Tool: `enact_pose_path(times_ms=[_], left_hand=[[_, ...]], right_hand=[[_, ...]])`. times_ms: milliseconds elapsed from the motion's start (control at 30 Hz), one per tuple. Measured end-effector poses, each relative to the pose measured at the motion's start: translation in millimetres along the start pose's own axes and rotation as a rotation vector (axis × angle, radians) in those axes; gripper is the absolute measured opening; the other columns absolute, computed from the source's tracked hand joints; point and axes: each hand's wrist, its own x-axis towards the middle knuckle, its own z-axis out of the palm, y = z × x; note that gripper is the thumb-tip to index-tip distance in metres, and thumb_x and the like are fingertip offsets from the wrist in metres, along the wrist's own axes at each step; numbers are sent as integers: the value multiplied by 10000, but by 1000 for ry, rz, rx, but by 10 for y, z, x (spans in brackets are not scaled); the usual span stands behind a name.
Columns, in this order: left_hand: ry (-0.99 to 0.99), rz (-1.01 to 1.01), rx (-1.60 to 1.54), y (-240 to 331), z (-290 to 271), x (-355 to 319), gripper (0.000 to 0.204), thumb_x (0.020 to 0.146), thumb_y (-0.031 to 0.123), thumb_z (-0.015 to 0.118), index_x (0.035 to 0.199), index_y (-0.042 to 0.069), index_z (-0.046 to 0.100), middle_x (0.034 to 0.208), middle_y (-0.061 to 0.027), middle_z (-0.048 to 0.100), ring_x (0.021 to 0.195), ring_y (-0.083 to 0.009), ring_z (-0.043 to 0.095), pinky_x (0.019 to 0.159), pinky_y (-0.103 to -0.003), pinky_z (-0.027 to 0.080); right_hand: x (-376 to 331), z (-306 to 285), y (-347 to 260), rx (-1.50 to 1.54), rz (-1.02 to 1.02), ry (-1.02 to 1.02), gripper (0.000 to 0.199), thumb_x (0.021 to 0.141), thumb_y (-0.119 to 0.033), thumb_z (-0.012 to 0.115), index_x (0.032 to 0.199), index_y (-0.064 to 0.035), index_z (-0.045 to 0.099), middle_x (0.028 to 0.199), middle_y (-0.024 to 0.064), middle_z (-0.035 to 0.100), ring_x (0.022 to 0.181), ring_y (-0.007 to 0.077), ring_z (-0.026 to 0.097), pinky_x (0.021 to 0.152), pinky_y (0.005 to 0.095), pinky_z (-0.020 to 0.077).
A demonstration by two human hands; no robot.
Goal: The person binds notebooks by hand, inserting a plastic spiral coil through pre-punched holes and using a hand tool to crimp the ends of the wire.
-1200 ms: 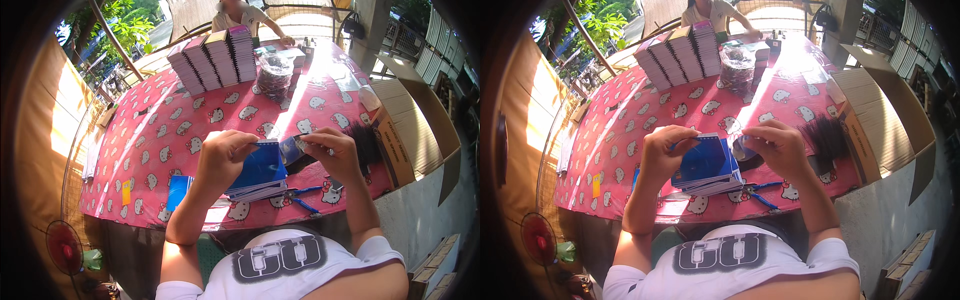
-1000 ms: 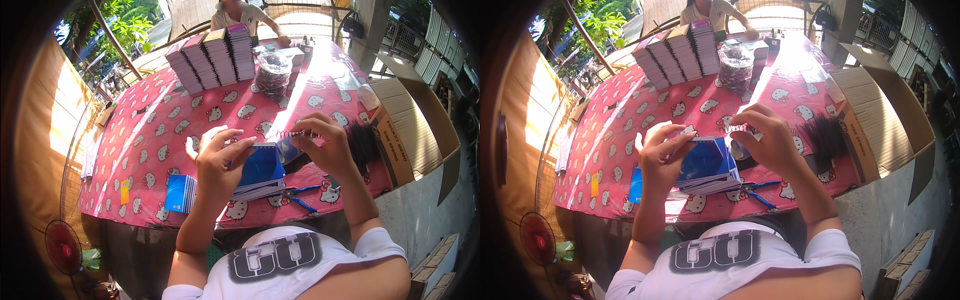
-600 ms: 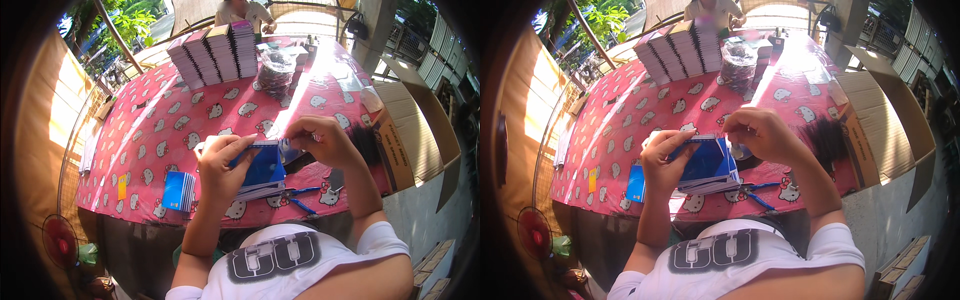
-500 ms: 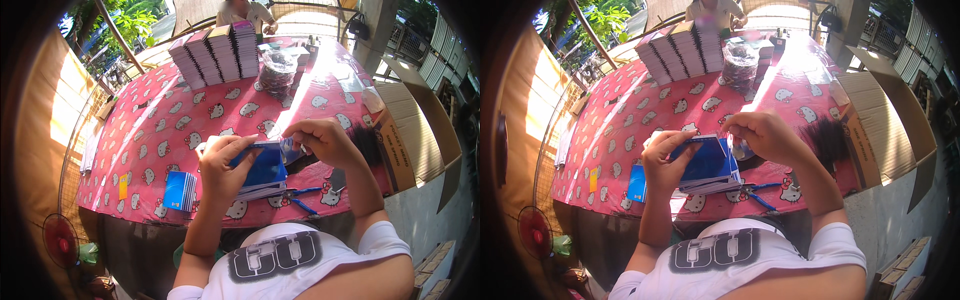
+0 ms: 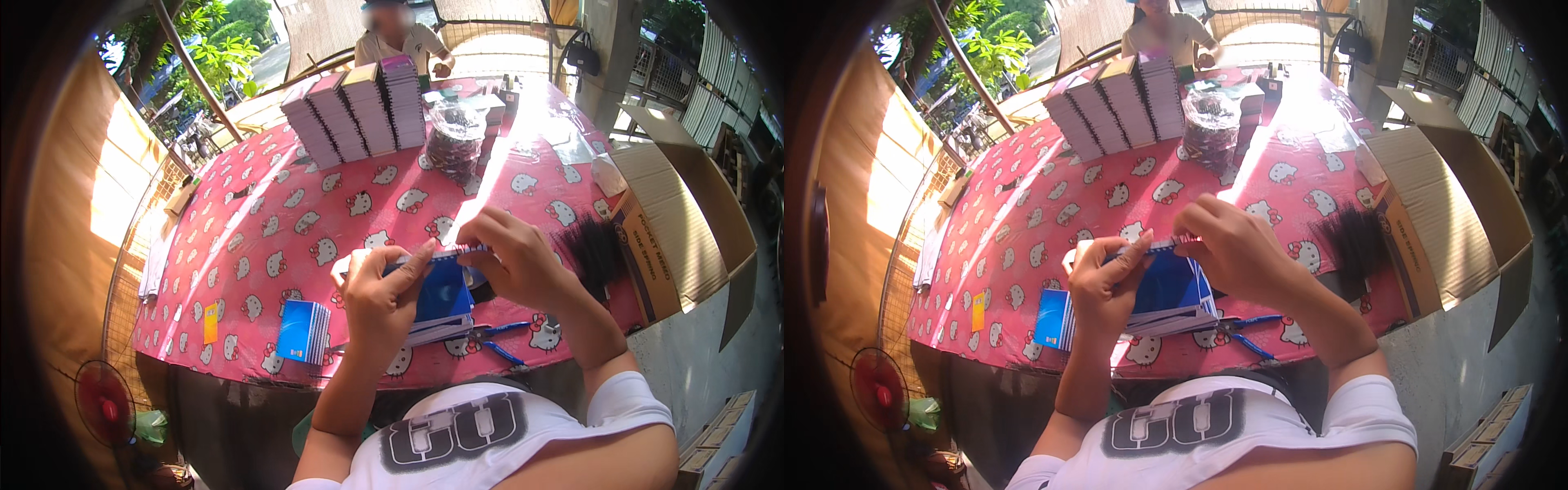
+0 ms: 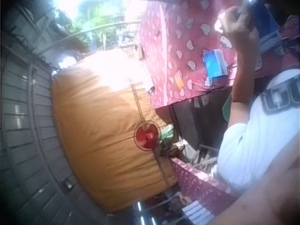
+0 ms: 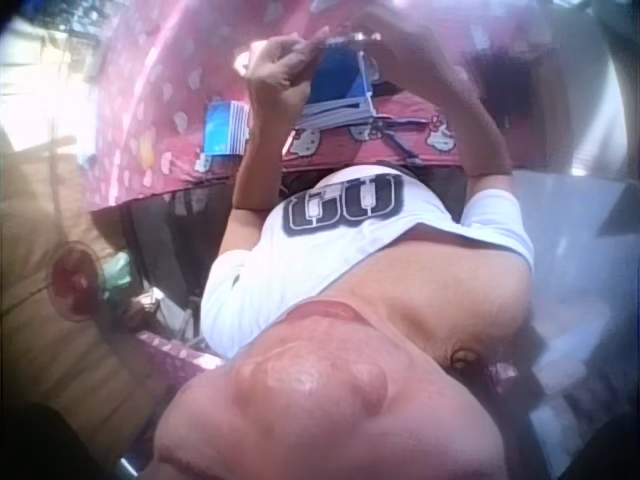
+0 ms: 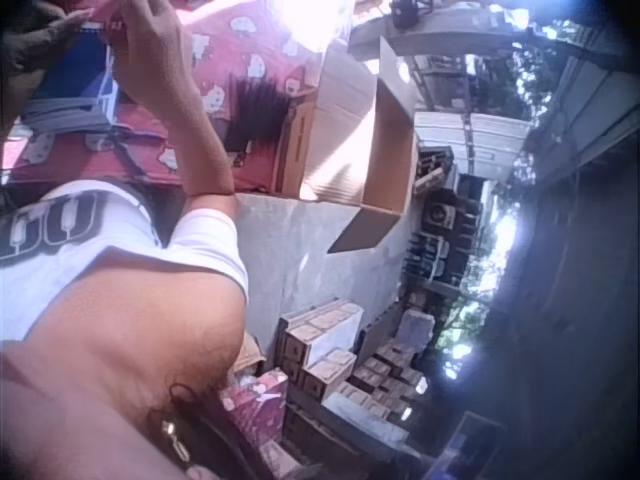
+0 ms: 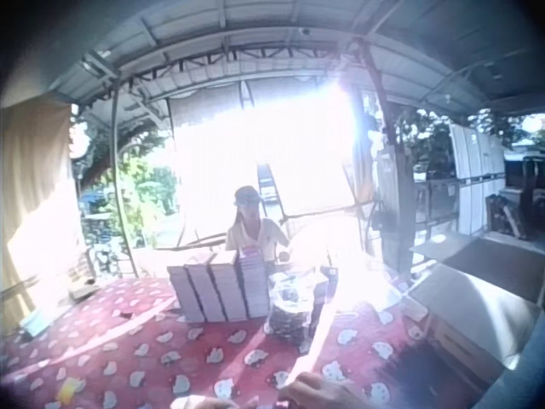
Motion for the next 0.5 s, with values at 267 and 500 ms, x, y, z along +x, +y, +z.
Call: enact_pose_path(times_ms=[267, 500], left_hand=[[-15, -8, -16, 22, -11, 31, 367, 726, 70, 769, 1063, 212, 731, 803, -16, 598, 764, -180, 512, 685, -308, 420], [-17, 1, 3, 44, -9, 9, 360, 738, 72, 759, 1065, 218, 729, 801, -9, 596, 762, -170, 508, 688, -303, 417]], right_hand=[[9, 71, -34, -21, 2, 18, 131, 830, -175, 658, 897, -78, 601, 836, 65, 579, 749, 276, 625, 585, 386, 480], [41, 111, -141, 15, -27, 84, 137, 811, -143, 667, 833, -50, 569, 810, 83, 554, 765, 291, 606, 588, 391, 471]])
